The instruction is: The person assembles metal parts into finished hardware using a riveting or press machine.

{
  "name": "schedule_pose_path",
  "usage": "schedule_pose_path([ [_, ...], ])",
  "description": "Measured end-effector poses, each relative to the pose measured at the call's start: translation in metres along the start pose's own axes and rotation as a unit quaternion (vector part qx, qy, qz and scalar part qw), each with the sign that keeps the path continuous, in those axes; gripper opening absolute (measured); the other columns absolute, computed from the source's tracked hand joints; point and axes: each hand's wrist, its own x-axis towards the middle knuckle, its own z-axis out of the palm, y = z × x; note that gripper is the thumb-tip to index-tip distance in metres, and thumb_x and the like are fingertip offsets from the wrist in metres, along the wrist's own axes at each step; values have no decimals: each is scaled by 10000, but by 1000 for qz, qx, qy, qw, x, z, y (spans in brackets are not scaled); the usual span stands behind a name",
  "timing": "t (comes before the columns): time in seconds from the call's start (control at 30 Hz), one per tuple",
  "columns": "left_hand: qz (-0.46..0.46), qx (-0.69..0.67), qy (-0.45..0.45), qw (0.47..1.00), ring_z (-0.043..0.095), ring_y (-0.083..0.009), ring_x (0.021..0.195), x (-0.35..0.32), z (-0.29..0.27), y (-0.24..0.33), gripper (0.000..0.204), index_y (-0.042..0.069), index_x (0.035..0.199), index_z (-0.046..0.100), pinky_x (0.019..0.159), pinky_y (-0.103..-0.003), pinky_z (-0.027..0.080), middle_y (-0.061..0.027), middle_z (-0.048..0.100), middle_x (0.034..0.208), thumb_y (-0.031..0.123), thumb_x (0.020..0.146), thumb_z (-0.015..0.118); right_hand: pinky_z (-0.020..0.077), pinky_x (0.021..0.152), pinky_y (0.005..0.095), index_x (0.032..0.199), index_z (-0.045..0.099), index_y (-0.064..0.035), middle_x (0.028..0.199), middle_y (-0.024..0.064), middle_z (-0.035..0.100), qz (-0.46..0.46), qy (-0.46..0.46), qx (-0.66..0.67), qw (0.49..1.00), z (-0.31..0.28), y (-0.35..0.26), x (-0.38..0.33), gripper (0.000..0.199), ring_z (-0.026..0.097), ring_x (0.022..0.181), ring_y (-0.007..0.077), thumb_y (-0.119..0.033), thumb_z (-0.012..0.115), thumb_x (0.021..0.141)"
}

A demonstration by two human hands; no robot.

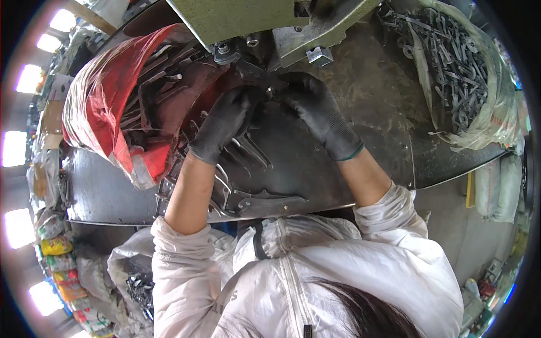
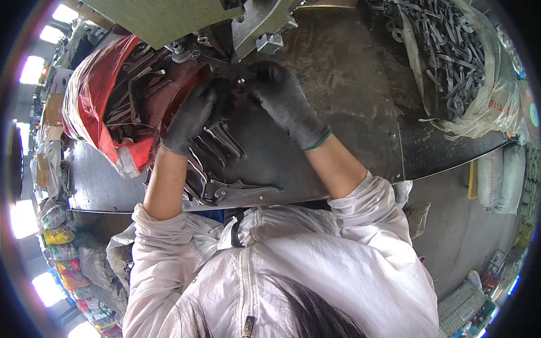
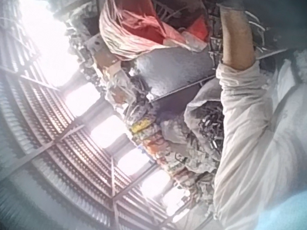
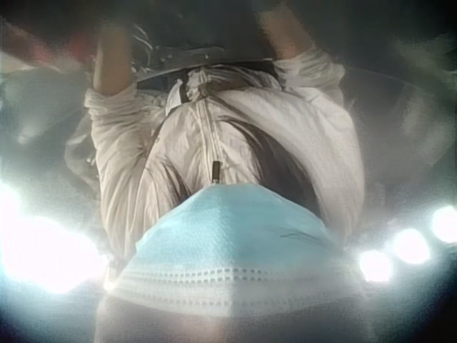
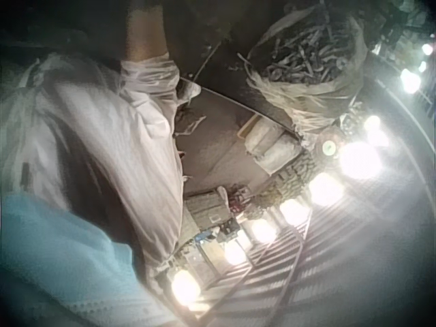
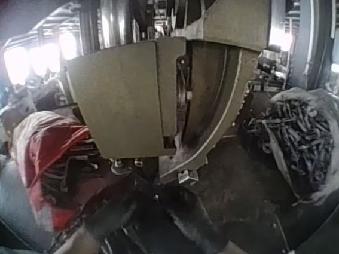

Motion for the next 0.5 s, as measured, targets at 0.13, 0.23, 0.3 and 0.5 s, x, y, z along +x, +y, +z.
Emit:
schedule_pose_path([
  [0.13,-24,62,37,997,665,-331,1087,22,11,-1,339,-17,1247,649,972,-442,527,-205,689,1146,129,967,527,517,633,283,1273,622,30,952,94,701,-79,14,-125,989,-16,26,16,360,634,708,108,-126,677,953],
  [0.23,150,487,-101,854,703,-338,991,13,-7,-40,347,-17,1325,586,913,-419,570,-230,695,1145,124,1009,553,548,634,309,1265,625,20,911,122,710,-66,3,-141,988,1,35,18,337,669,700,131,-143,650,971],
  [0.3,136,595,-51,790,708,-342,1016,11,-11,-39,322,-3,1282,605,890,-433,574,-227,704,1105,189,1024,580,544,615,307,1265,621,24,870,105,700,-15,20,-124,992,1,36,17,333,662,681,127,-147,647,980],
  [0.5,-9,737,158,657,687,-352,1002,43,-100,-22,342,31,1280,619,870,-455,559,-215,687,1112,120,966,518,528,580,279,1258,613,54,815,56,652,11,23,-37,999,-18,37,16,371,633,647,104,-154,685,960],
])
